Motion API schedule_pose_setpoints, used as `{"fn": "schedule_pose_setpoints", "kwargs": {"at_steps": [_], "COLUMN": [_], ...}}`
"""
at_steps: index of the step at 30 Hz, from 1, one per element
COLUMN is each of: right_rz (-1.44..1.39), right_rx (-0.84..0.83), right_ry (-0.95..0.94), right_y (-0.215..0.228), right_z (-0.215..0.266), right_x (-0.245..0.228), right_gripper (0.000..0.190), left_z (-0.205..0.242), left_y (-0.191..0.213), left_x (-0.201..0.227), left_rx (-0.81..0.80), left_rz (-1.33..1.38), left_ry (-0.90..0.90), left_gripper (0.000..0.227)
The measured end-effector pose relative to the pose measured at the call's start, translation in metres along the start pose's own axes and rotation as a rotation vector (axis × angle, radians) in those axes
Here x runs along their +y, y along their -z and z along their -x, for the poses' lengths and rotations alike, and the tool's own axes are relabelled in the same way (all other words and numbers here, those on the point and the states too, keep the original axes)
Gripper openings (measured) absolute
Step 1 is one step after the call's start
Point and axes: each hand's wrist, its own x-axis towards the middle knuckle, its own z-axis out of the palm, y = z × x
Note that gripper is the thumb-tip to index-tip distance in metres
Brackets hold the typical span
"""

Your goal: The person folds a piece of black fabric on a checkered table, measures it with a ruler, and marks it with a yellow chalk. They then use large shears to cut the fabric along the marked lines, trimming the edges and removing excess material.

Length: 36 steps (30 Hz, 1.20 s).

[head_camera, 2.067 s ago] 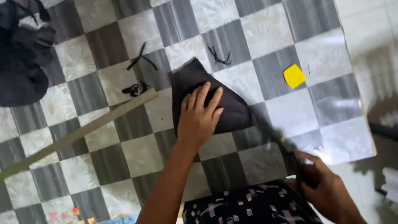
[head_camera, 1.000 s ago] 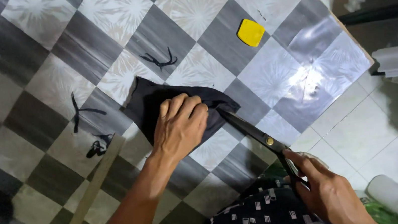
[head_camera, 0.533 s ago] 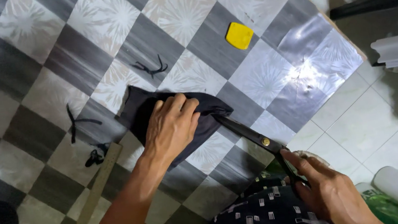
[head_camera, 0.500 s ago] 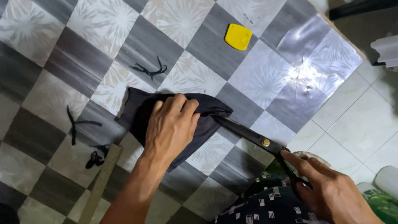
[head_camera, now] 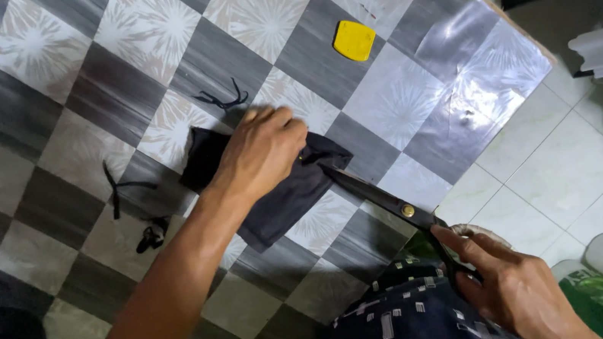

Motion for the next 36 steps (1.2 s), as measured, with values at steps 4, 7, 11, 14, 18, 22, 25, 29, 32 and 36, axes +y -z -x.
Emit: {"fn": "schedule_pose_setpoints", "kwargs": {"at_steps": [4,7,11,14,18,22,25,29,32,36], "right_rz": [0.038,-0.053,-0.138,-0.138,-0.200,-0.226,-0.305,-0.351,-0.381,-0.387], "right_rx": [0.029,-0.003,-0.048,-0.038,-0.094,0.010,-0.038,-0.053,-0.082,-0.040], "right_ry": [0.027,0.002,-0.091,-0.076,-0.179,-0.129,-0.220,-0.195,-0.204,-0.102], "right_y": [-0.005,0.001,0.016,0.022,0.039,0.023,0.025,0.026,0.028,0.033], "right_z": [0.000,0.001,0.001,-0.001,0.005,0.009,0.006,-0.002,-0.005,-0.002], "right_x": [0.000,-0.004,-0.021,-0.023,-0.034,-0.017,-0.018,-0.014,-0.008,-0.008], "right_gripper": [0.076,0.080,0.065,0.062,0.060,0.063,0.061,0.064,0.065,0.063], "left_z": [0.003,0.011,0.026,0.018,0.008,0.022,0.044,0.092,0.123,0.149], "left_y": [0.013,0.022,0.015,0.007,0.012,0.024,0.020,-0.026,-0.046,-0.048], "left_x": [0.012,0.015,0.010,0.000,0.009,0.026,0.053,0.067,0.062,0.079], "left_rx": [0.199,0.241,-0.032,0.016,0.220,0.297,0.405,0.381,0.315,0.366], "left_rz": [-0.206,0.039,0.113,0.096,0.004,0.068,0.060,-0.089,-0.117,-0.115], "left_ry": [-0.001,0.051,0.049,0.048,0.108,0.146,0.263,0.258,0.292,0.316], "left_gripper": [0.006,0.008,0.026,0.008,0.017,0.013,0.006,0.019,0.043,0.049]}}
